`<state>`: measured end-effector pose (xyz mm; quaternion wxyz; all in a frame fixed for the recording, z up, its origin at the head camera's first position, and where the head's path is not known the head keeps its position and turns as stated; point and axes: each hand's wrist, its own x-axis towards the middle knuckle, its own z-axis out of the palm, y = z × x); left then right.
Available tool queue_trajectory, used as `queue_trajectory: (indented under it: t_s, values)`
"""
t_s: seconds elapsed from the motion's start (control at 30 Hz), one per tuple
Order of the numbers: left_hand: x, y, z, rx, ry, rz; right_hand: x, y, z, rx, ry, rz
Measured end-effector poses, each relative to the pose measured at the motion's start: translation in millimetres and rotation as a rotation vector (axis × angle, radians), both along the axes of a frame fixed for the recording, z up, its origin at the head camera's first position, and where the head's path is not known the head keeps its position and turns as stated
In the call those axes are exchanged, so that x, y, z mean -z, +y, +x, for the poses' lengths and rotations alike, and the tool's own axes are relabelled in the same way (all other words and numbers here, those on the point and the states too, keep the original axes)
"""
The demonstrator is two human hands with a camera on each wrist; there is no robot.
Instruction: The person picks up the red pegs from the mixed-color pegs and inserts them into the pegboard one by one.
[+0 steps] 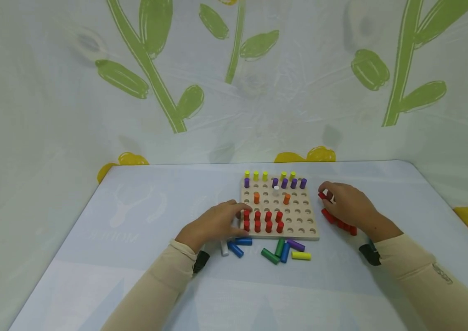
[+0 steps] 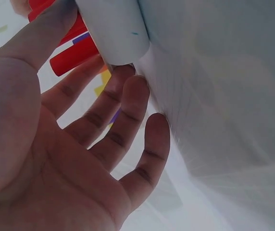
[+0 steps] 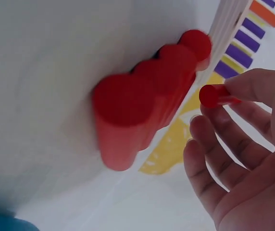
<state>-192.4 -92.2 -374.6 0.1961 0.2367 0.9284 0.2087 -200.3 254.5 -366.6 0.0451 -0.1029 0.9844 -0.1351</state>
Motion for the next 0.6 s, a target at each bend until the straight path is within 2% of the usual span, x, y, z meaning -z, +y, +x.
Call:
queue_trajectory:
  t_s: [0.17,0.33,0.6]
  values:
    - [0.7,0,-0.9,-0.001,-0.005,0.017,-5.9,-8,6.3,0.012,0.009,-0.041]
    - [0.7,0,-0.4,-0.011,-0.027,0.027,-9.1,-14,13.9,0.023,0.013,-0.141]
    - [-1.4,1,0.1,-0.020,-0.034,0.027,-14.8,-30,30.2,0.005,0.114,-0.257]
